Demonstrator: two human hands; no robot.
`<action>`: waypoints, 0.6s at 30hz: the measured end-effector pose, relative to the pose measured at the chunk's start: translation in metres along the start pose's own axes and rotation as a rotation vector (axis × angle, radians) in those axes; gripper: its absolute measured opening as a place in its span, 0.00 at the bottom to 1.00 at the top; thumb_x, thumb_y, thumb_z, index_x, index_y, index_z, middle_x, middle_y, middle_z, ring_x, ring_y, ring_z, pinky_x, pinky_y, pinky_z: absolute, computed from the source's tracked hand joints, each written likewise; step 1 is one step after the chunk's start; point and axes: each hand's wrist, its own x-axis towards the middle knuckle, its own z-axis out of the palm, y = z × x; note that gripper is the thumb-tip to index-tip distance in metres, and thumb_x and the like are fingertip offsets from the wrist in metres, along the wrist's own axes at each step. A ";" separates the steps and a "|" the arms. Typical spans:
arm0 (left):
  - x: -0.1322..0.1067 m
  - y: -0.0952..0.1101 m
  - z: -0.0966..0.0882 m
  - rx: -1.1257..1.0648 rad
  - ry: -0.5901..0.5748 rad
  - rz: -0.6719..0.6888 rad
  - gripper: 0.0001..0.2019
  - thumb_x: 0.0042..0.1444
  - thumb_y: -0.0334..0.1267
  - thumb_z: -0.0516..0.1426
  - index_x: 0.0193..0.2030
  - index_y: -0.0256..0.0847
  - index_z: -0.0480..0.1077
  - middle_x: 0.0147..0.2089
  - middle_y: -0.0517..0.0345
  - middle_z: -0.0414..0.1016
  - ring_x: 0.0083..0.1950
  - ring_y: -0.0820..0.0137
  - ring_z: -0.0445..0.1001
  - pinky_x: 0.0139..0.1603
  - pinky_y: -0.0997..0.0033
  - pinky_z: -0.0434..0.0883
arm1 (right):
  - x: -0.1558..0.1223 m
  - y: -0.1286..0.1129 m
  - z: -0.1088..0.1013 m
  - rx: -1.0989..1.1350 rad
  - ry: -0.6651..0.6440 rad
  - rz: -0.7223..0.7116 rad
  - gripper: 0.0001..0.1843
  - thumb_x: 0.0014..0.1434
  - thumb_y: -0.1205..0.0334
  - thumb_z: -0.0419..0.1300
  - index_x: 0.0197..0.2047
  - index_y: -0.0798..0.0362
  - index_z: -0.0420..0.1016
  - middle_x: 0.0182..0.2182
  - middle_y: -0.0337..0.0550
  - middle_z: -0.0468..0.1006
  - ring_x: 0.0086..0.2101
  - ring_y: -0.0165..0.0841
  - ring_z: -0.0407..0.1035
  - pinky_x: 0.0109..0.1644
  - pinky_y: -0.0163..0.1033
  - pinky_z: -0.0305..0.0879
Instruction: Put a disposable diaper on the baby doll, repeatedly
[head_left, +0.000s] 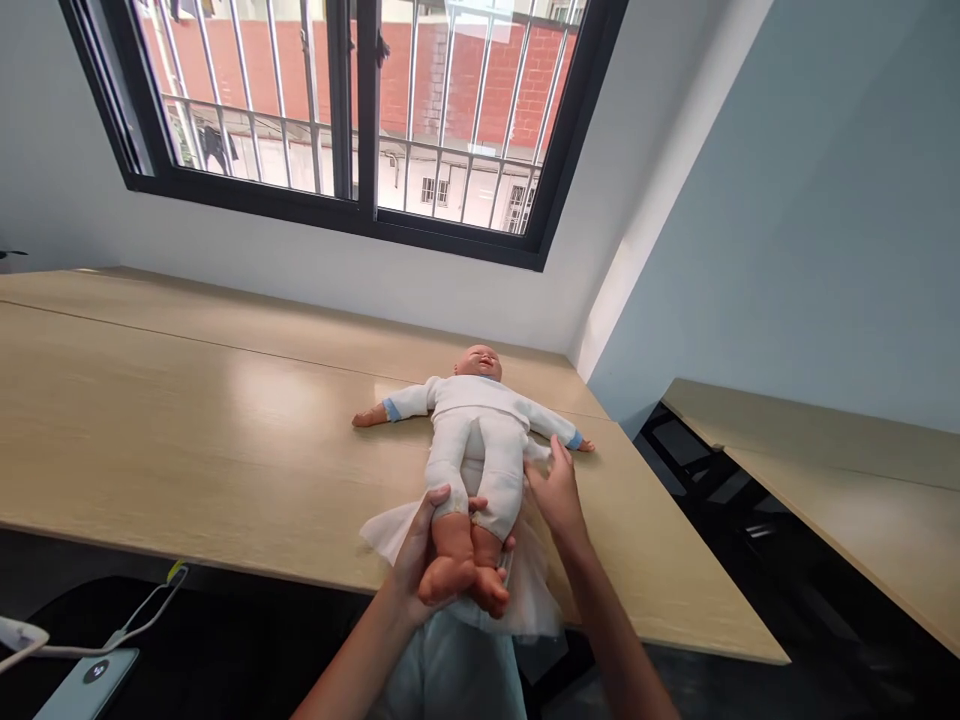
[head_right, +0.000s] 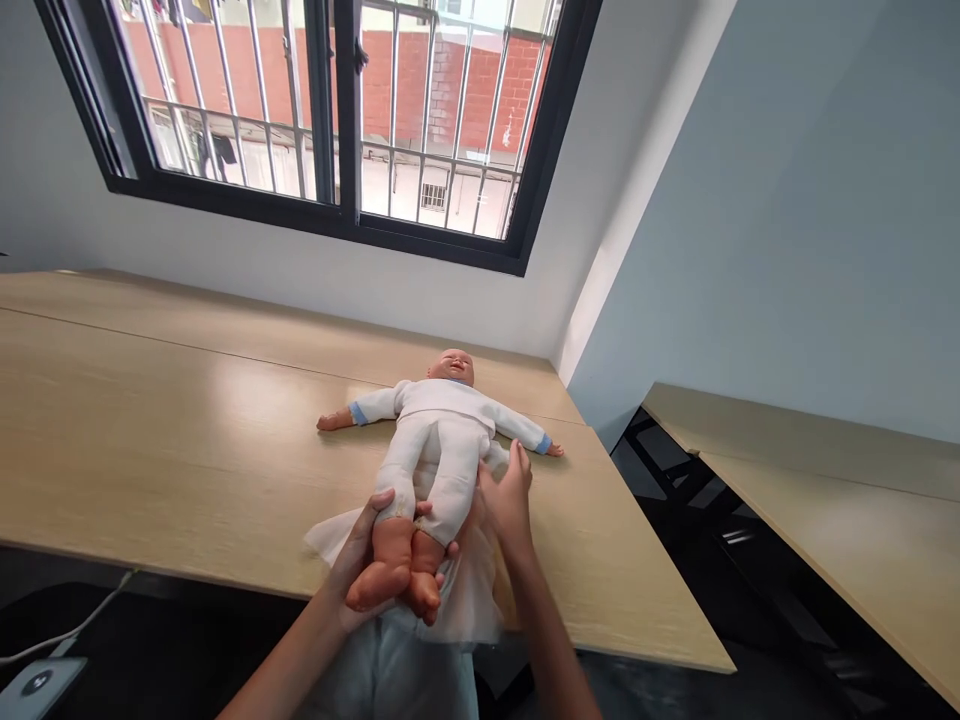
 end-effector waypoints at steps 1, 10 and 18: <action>0.000 0.000 -0.001 -0.007 0.009 -0.002 0.17 0.57 0.52 0.58 0.38 0.39 0.76 0.37 0.48 0.80 0.43 0.53 0.80 0.42 0.56 0.76 | -0.015 0.000 -0.006 -0.024 0.035 -0.016 0.35 0.57 0.49 0.60 0.63 0.60 0.66 0.65 0.62 0.62 0.65 0.51 0.58 0.66 0.56 0.60; -0.002 0.005 -0.010 -0.081 -0.102 -0.062 0.16 0.54 0.50 0.63 0.39 0.39 0.76 0.43 0.44 0.79 0.41 0.54 0.80 0.40 0.58 0.77 | -0.116 0.006 -0.033 -0.309 -0.150 -0.504 0.13 0.70 0.61 0.51 0.51 0.48 0.75 0.49 0.44 0.80 0.51 0.39 0.74 0.62 0.52 0.63; -0.014 0.029 0.028 -0.014 -0.204 -0.142 0.21 0.53 0.55 0.62 0.45 0.41 0.72 0.45 0.45 0.77 0.41 0.55 0.79 0.39 0.61 0.74 | -0.132 0.030 0.017 -0.321 -0.196 -0.683 0.15 0.67 0.66 0.52 0.51 0.48 0.77 0.44 0.46 0.82 0.49 0.42 0.74 0.65 0.55 0.62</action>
